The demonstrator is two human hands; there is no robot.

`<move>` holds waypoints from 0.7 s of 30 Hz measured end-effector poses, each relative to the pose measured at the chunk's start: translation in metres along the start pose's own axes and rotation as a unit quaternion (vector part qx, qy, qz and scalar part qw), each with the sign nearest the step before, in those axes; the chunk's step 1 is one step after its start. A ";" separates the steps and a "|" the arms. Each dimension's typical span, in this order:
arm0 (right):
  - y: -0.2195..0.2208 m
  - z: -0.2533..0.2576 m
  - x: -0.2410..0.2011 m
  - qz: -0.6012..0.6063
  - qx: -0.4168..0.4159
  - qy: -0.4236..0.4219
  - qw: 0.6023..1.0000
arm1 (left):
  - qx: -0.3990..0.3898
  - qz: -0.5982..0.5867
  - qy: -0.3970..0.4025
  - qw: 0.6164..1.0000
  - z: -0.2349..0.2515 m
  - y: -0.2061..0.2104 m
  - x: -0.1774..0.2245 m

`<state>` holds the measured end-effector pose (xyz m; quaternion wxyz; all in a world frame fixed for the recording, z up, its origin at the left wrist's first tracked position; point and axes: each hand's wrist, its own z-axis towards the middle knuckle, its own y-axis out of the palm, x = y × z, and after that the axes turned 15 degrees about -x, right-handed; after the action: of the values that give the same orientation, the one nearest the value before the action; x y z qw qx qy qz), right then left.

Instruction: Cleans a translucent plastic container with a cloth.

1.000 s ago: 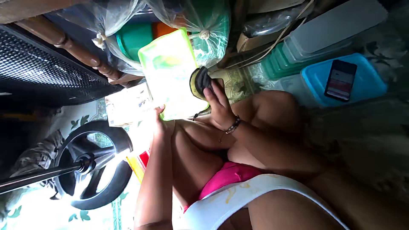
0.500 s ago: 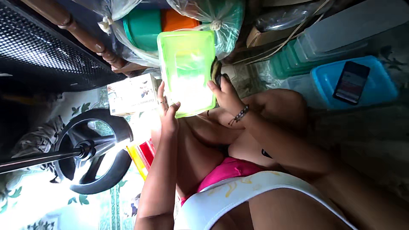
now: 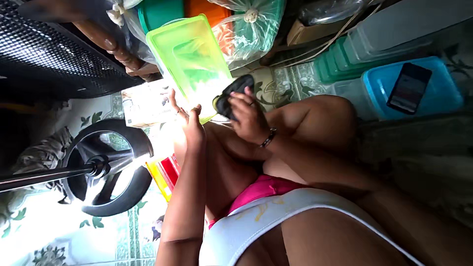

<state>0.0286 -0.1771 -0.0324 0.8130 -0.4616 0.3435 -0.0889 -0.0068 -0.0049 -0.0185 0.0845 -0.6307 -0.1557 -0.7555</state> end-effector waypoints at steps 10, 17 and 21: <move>0.013 0.003 -0.028 -0.003 -0.008 -0.078 0.997 | -0.015 0.026 -0.005 1.000 0.006 0.001 -0.004; -0.037 -0.006 0.033 0.022 -0.019 0.195 0.980 | -0.009 -0.035 -0.008 0.999 0.008 0.005 0.002; -0.040 -0.008 0.001 0.058 0.089 0.065 0.992 | -0.016 -0.076 -0.014 0.997 0.014 0.002 -0.008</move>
<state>0.0308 -0.2055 -0.0026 0.8307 -0.3600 0.4122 -0.1020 0.0082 -0.0025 -0.0241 0.0145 -0.6287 -0.1926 -0.7533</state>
